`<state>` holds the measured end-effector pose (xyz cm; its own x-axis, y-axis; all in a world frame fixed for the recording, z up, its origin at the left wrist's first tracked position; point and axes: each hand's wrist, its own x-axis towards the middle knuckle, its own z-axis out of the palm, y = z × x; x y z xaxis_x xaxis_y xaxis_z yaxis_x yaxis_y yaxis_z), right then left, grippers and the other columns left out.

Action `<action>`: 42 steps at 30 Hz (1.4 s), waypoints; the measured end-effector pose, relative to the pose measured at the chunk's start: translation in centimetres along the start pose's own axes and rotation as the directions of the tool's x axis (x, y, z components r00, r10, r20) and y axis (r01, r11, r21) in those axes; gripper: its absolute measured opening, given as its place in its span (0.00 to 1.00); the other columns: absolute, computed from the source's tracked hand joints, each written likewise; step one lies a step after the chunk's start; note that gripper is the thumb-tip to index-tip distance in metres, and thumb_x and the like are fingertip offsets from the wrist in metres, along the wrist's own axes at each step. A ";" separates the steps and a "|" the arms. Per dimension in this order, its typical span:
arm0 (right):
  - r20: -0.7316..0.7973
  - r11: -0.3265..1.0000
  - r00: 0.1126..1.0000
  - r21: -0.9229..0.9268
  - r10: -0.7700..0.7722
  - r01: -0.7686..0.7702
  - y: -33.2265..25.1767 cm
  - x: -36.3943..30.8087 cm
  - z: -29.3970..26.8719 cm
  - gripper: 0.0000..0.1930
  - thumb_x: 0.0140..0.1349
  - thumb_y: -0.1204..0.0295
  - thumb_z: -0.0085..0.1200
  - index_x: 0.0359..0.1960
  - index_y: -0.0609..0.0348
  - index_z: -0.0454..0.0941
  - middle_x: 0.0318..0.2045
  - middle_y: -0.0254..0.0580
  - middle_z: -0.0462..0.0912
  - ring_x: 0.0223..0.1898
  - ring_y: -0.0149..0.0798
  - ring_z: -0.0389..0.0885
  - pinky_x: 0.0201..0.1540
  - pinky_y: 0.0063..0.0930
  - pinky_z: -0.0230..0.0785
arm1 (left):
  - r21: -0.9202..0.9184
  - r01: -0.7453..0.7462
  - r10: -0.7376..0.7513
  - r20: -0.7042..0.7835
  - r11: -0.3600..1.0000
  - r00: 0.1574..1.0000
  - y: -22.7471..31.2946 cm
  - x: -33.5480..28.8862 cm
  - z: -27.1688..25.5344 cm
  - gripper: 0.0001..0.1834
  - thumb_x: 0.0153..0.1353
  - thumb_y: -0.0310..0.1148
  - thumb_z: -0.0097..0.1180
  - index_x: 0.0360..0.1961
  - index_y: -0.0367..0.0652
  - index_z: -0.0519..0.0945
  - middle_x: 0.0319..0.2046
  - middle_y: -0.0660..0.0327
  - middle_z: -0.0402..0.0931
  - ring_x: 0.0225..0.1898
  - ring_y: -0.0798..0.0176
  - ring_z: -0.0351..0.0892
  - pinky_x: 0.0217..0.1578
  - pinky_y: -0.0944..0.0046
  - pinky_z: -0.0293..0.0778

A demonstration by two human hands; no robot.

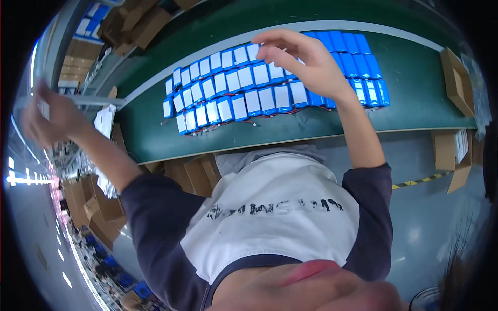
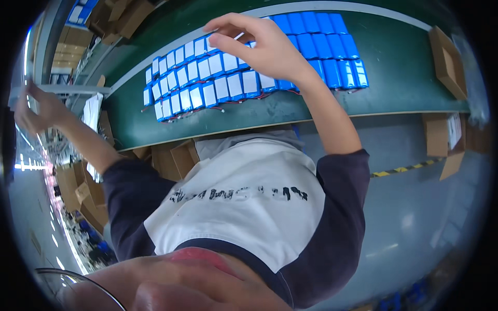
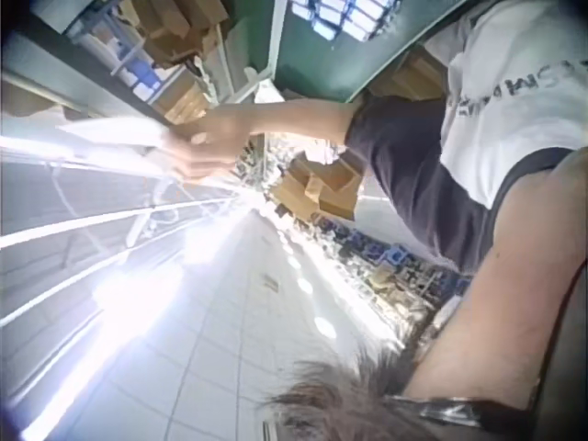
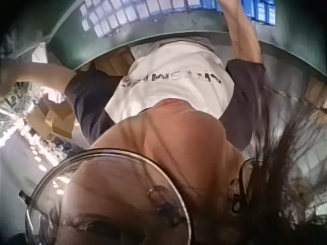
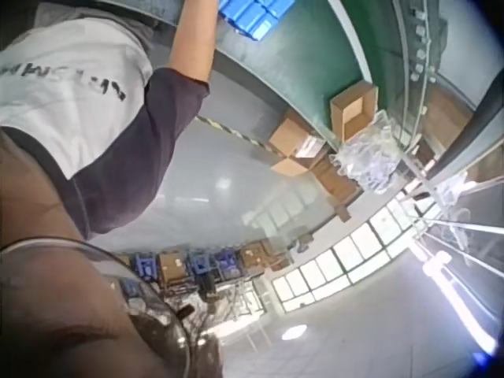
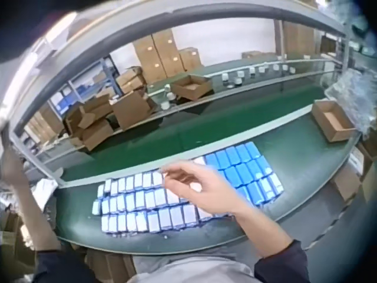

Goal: The person places white rectangular sheets onto a grid of blue battery cells arranged on a green workbench. They peel the backing from the sheets and press them onto the cells one by one, covering the top surface of the battery pack.

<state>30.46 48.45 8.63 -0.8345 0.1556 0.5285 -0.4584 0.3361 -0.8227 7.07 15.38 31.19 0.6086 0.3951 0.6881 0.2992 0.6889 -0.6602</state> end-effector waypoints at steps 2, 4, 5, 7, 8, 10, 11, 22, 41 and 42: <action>-0.004 0.955 1.000 0.295 -0.007 0.008 -1.2 -0.9 1.4 0.25 0.69 0.59 0.61 0.64 0.56 0.77 0.55 0.46 0.84 0.55 0.43 0.84 0.57 0.36 0.78 | -0.376 0.223 -0.191 0.121 0.899 0.974 9.7 -1.8 -8.4 0.07 0.68 0.33 0.65 0.33 0.44 0.86 0.31 0.61 0.86 0.35 0.58 0.86 0.40 0.57 0.82; -0.024 0.886 0.997 0.457 -0.076 0.079 -0.9 -2.1 2.6 0.35 0.70 0.54 0.59 0.71 0.61 0.66 0.62 0.55 0.77 0.62 0.47 0.80 0.61 0.41 0.76 | -0.561 0.584 -0.161 0.626 0.587 0.763 16.2 -2.2 -15.7 0.06 0.55 0.27 0.70 0.34 0.44 0.87 0.37 0.59 0.89 0.42 0.56 0.88 0.52 0.50 0.80; -0.036 0.833 0.993 0.541 -0.114 0.116 0.0 -2.9 3.1 0.40 0.70 0.51 0.57 0.75 0.63 0.60 0.66 0.59 0.74 0.65 0.50 0.78 0.63 0.44 0.74 | -0.644 0.612 -0.106 0.645 0.458 0.757 18.4 -3.0 -17.9 0.05 0.58 0.26 0.67 0.35 0.46 0.88 0.40 0.61 0.89 0.45 0.58 0.88 0.56 0.51 0.79; 0.067 0.798 0.978 0.569 0.197 -0.200 1.6 -5.1 2.8 0.44 0.70 0.45 0.53 0.78 0.60 0.54 0.72 0.61 0.65 0.69 0.60 0.71 0.68 0.53 0.69 | -0.670 0.651 0.021 0.703 0.358 0.711 22.3 -1.4 -19.1 0.08 0.56 0.25 0.66 0.38 0.47 0.89 0.41 0.62 0.89 0.48 0.61 0.88 0.56 0.55 0.79; 0.079 0.564 0.972 0.802 0.223 -0.195 1.1 -5.3 3.6 0.43 0.71 0.47 0.53 0.78 0.59 0.52 0.73 0.62 0.63 0.70 0.64 0.70 0.68 0.54 0.70 | -0.637 0.699 0.033 0.746 0.324 0.665 23.5 -1.3 -20.0 0.09 0.54 0.25 0.66 0.37 0.45 0.88 0.41 0.61 0.89 0.47 0.60 0.89 0.52 0.58 0.82; -0.026 0.503 0.967 0.858 0.253 -0.108 2.2 -7.3 4.5 0.44 0.70 0.51 0.58 0.78 0.59 0.51 0.71 0.62 0.67 0.68 0.65 0.73 0.65 0.52 0.73 | -0.594 0.762 0.033 0.794 0.258 0.608 24.6 -2.1 -21.0 0.09 0.53 0.24 0.66 0.37 0.44 0.88 0.41 0.61 0.88 0.46 0.59 0.89 0.48 0.59 0.83; -0.087 0.469 0.958 0.881 0.272 -0.054 2.2 -7.9 5.0 0.43 0.71 0.51 0.57 0.78 0.60 0.51 0.70 0.63 0.68 0.67 0.65 0.74 0.64 0.52 0.74 | -0.574 0.790 0.033 0.813 0.216 0.581 25.1 -2.6 -21.3 0.09 0.52 0.24 0.66 0.37 0.44 0.88 0.41 0.60 0.88 0.46 0.59 0.89 0.47 0.60 0.84; -0.265 0.874 0.875 0.395 0.404 -0.284 -0.2 -8.6 6.4 0.20 0.72 0.77 0.55 0.63 0.67 0.70 0.54 0.44 0.82 0.52 0.30 0.80 0.57 0.26 0.71 | 0.150 0.595 0.145 0.988 -0.790 -0.056 25.8 -5.2 -18.7 0.40 0.77 0.53 0.46 0.77 0.35 0.56 0.64 0.45 0.70 0.58 0.51 0.77 0.54 0.53 0.78; -0.109 0.780 0.885 0.529 0.452 -0.334 1.3 -5.1 10.7 0.16 0.78 0.62 0.52 0.50 0.64 0.81 0.36 0.34 0.86 0.37 0.22 0.77 0.44 0.17 0.67 | -0.028 0.306 -0.096 0.973 -0.952 -0.208 29.3 -4.4 -11.6 0.14 0.77 0.39 0.50 0.47 0.40 0.83 0.38 0.67 0.81 0.41 0.71 0.78 0.45 0.68 0.74; -0.168 0.857 0.900 0.413 0.403 -0.308 1.4 -4.8 10.7 0.15 0.78 0.62 0.52 0.49 0.64 0.81 0.35 0.33 0.85 0.37 0.21 0.77 0.44 0.17 0.66 | -0.028 0.345 -0.130 0.952 -0.938 -0.278 28.9 -4.4 -11.6 0.13 0.77 0.35 0.50 0.44 0.40 0.84 0.37 0.68 0.81 0.40 0.71 0.77 0.44 0.68 0.74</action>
<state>30.59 38.25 2.71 -0.8844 0.4312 0.1787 -0.2625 -0.1429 -0.9543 21.58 26.56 5.61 -0.9076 0.3787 0.1815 -0.0501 -0.5266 0.8486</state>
